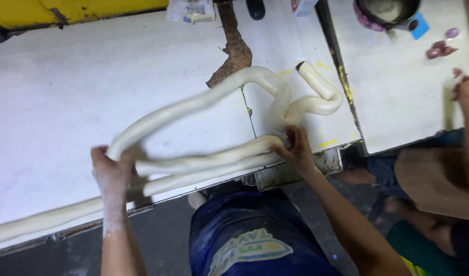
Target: Forming long cylinders of dough by rolling and stretching them on a floured work surface in a bakery.
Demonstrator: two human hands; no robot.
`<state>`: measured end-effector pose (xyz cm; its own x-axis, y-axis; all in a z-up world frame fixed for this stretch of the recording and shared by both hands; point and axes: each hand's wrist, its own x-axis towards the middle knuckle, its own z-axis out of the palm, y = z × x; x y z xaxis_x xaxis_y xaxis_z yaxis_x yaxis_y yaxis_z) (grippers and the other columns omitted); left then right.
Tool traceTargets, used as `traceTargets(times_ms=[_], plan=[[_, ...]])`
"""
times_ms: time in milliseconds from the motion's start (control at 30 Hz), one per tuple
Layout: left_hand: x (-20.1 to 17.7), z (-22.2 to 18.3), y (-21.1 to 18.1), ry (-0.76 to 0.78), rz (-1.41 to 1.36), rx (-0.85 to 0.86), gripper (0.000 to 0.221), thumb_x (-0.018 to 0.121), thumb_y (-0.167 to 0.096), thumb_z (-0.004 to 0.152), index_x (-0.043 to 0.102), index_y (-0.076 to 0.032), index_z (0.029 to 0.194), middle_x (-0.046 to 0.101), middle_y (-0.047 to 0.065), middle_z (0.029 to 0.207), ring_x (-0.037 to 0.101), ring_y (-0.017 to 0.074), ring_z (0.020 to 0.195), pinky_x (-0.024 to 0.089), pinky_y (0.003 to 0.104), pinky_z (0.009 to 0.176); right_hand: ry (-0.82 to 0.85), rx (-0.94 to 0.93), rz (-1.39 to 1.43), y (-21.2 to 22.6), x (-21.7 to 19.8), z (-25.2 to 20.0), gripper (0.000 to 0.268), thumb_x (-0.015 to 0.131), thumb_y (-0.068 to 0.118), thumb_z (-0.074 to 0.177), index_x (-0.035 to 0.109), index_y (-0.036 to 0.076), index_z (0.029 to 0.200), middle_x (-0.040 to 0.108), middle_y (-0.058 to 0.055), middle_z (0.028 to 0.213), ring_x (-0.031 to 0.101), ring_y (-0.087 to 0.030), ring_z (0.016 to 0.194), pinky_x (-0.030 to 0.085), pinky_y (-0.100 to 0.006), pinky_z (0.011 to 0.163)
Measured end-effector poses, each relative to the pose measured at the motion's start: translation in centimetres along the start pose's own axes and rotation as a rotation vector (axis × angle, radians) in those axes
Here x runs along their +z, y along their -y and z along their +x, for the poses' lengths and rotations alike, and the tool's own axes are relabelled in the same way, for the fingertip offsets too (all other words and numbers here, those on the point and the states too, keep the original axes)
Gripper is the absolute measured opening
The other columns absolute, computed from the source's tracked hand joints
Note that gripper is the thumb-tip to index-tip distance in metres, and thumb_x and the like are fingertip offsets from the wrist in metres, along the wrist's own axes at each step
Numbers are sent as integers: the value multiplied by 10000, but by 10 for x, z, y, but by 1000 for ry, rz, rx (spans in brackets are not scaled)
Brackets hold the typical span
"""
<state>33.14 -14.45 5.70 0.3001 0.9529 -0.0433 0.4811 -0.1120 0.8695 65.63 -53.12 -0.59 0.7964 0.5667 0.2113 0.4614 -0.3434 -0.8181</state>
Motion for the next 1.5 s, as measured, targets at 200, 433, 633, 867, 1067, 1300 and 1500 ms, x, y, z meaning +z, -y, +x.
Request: traceTargets(times_ms=[200, 433, 633, 867, 1067, 1300, 1500], plan=[[-5, -19, -11, 290, 469, -234, 568, 659, -386, 945, 548, -156, 1452, 713, 329, 1131, 647, 538, 1130, 498, 628, 955, 262, 16, -865, 80, -41, 61, 452, 879, 426, 740, 786, 169, 1100, 670, -93, 1023, 633, -338, 970, 509, -451, 863], [7, -29, 3, 194, 417, -204, 576, 614, -444, 969, 535, -115, 1435, 689, 354, 1134, 638, 546, 1135, 484, 634, 971, 61, 103, -915, -54, -79, 180, 611, 773, 478, 928, 688, 55, 1361, 651, -230, 1231, 631, -459, 1114, 536, -579, 861], [29, -80, 1, -74, 660, 172, 819, 592, -509, 971, 361, 24, 1549, 587, 318, 1285, 589, 516, 1152, 469, 643, 953, 470, 467, -719, -11, -99, 221, 650, 798, 461, 781, 722, -2, 1231, 723, -292, 1126, 669, -463, 1049, 507, -553, 857], [33, -93, 14, -91, 491, 132, 805, 543, -531, 993, 326, -23, 1578, 575, 314, 1277, 505, 493, 1220, 263, 677, 1129, 230, 597, 71, 8, -92, 274, 604, 704, 6, 835, 361, 83, 1326, 645, -231, 1170, 704, -306, 949, 589, -508, 760], [25, -87, -6, -113, 114, 10, 964, 776, -385, 864, 233, -113, 1613, 164, 314, 1642, 166, 509, 1515, 202, 611, 1202, 129, -261, -101, 162, -19, 244, 639, 932, 247, 835, 480, 46, 1240, 547, -133, 1188, 557, -242, 1037, 449, -362, 840], [-44, -15, -55, 141, 776, -81, 1120, 1010, -315, 503, 525, -391, 1509, 393, -66, 1625, 371, 470, 1415, 321, 469, 1204, 324, -460, 8, 402, 214, -8, 415, 781, 260, 845, 628, 92, 1192, 613, -198, 1216, 581, -457, 1174, 441, -637, 919], [-97, -42, 75, 106, -1350, -491, 171, 699, -17, 913, 614, -104, 1033, 680, 191, 1335, 650, 316, 1259, 563, 476, 1062, 453, -543, -95, 283, 188, -18, 349, 636, 286, 965, 647, 83, 1248, 567, -201, 1318, 497, -435, 1241, 360, -635, 1006]])
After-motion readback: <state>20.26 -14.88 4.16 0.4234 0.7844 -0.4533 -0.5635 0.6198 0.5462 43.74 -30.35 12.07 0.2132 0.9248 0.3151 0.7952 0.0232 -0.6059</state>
